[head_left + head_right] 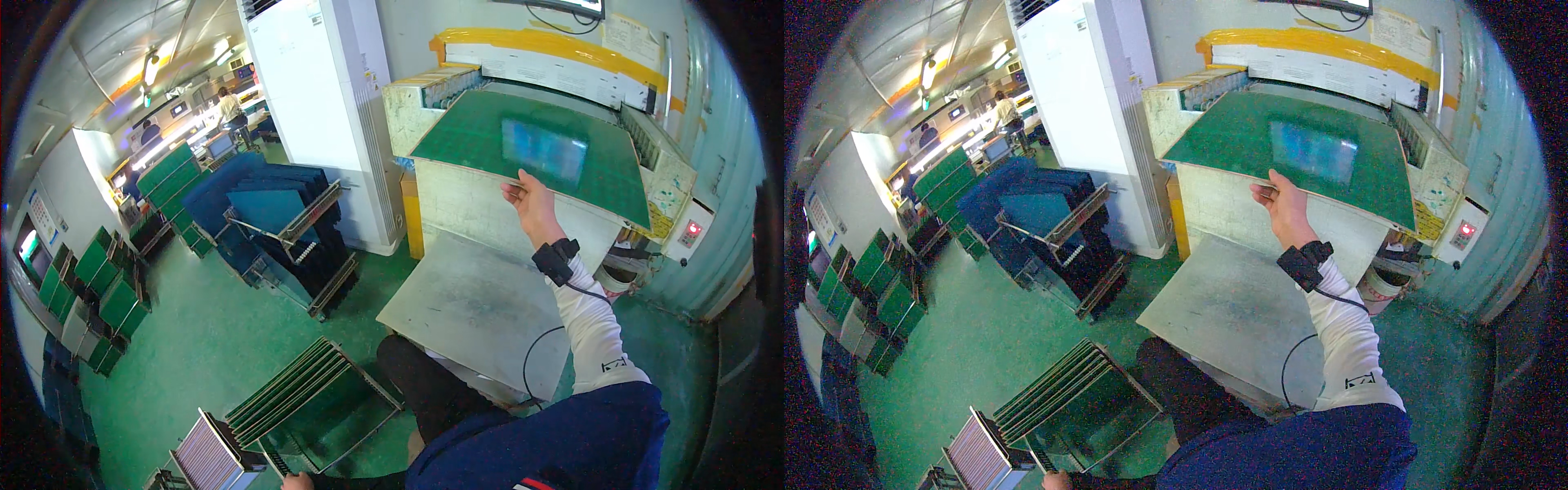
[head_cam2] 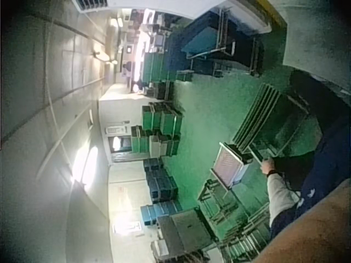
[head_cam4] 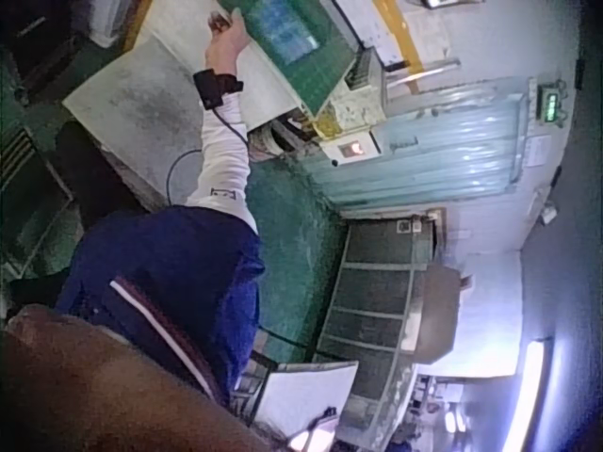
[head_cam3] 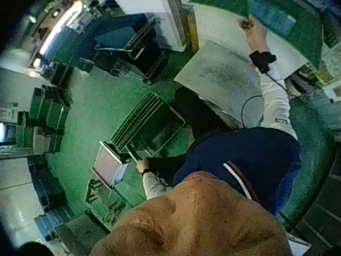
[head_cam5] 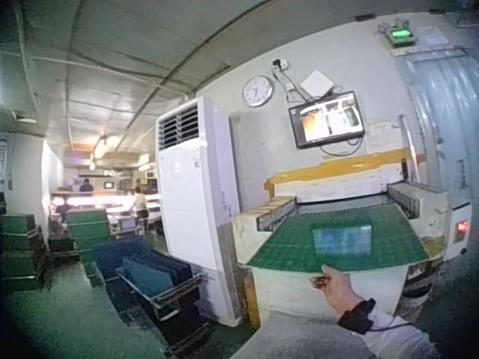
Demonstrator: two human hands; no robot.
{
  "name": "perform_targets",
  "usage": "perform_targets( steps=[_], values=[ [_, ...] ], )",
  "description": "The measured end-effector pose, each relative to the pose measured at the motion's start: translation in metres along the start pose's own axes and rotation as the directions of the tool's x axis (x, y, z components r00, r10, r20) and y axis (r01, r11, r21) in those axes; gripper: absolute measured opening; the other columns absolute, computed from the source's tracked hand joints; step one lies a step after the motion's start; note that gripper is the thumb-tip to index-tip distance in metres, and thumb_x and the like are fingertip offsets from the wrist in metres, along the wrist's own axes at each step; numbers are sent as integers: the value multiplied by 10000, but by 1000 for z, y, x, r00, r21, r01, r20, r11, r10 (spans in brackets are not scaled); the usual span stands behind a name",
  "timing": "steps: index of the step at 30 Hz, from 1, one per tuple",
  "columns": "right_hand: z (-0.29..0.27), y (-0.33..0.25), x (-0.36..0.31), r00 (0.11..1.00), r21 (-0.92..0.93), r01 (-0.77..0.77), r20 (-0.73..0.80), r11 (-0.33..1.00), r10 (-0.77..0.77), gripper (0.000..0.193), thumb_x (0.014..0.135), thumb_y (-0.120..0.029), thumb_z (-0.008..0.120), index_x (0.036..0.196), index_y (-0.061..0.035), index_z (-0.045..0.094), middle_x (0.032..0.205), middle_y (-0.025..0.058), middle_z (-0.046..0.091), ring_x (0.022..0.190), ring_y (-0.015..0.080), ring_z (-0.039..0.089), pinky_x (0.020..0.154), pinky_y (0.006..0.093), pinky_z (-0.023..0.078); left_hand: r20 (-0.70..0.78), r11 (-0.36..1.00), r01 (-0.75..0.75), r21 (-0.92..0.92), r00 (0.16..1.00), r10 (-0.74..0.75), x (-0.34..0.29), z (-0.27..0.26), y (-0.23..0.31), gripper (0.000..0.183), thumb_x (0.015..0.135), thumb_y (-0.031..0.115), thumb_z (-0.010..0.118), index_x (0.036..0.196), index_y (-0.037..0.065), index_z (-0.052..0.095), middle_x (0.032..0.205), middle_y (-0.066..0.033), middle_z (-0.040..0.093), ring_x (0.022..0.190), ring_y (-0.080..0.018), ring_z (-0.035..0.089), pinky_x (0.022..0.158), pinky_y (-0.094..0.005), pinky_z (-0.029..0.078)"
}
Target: Manually feeding large green circuit boards or substrates into an industrial processing machine one by one.
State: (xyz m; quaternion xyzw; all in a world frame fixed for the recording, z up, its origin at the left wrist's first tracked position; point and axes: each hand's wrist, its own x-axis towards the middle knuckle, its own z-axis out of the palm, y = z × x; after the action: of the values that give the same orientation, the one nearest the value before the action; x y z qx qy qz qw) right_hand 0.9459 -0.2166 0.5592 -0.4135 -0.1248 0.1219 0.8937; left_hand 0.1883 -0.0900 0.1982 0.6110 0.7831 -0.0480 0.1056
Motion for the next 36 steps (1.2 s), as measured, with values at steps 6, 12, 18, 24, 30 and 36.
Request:
perform_targets(
  steps=[6, 12, 18, 24, 30, 36],
  values=[
    [0, 6, 3, 1000, 28, 5, 11, 1000, -6, 243, 916, -176, 642, 1025, 8, 527, 926, 119, 584, 796, 295, 675, 669, 361, 564, 34, 1000, -5, 11, 999, 5, 1, -2, -7, 472, 879, 462, 560, 1071, 59, 713, 1128, -164, 687, 1063, -366, 646, 889, -462, 524],
    [-4, 5, 5, 1000, 22, 5, 13, 1000, -5, 248, 913, -176, 646, 1023, 10, 526, 929, 122, 587, 795, 295, 674, 670, 359, 567, 37, 999, 44, -13, 998, -43, -5, -10, 5, 476, 865, 457, 567, 1074, 55, 713, 1132, -165, 686, 1065, -357, 648, 894, -460, 527],
    [-2, 5, 3, 1000, 7, -3, -2, 1000, 3, 256, 914, -180, 645, 1041, 8, 524, 934, 119, 586, 804, 292, 675, 683, 359, 566, 37, 998, 58, -12, 998, -58, -10, -16, 11, 453, 869, 430, 554, 1059, 54, 719, 1134, -171, 684, 1064, -365, 647, 892, -465, 526],
    [-8, 6, 5, 1000, 9, 2, 6, 1000, -2, 259, 915, -183, 646, 1048, 2, 525, 935, 114, 584, 807, 293, 675, 692, 362, 560, 35, 999, 41, -27, 999, -40, -12, -20, 15, 446, 856, 422, 559, 1057, 58, 719, 1135, -186, 679, 1070, -384, 637, 894, -475, 518],
    [-5, 7, 3, 1000, -5, -3, 13, 1000, 3, 243, 916, -186, 646, 1028, -5, 527, 934, 116, 581, 809, 286, 672, 689, 362, 556, 4, 1000, -17, -21, 1000, 17, -4, -4, 0, 439, 848, 405, 545, 1035, 48, 718, 1112, -195, 683, 1059, -389, 638, 885, -479, 518],
    [-5, 6, 1, 1000, -12, 1, 8, 1000, -1, 221, 919, -187, 642, 1001, -16, 528, 919, 117, 588, 803, 277, 670, 686, 357, 551, 31, 999, 36, -30, 999, -35, -5, -7, 6, 447, 844, 415, 537, 1035, 54, 719, 1106, -190, 686, 1058, -386, 639, 877, -484, 520]
  ],
)
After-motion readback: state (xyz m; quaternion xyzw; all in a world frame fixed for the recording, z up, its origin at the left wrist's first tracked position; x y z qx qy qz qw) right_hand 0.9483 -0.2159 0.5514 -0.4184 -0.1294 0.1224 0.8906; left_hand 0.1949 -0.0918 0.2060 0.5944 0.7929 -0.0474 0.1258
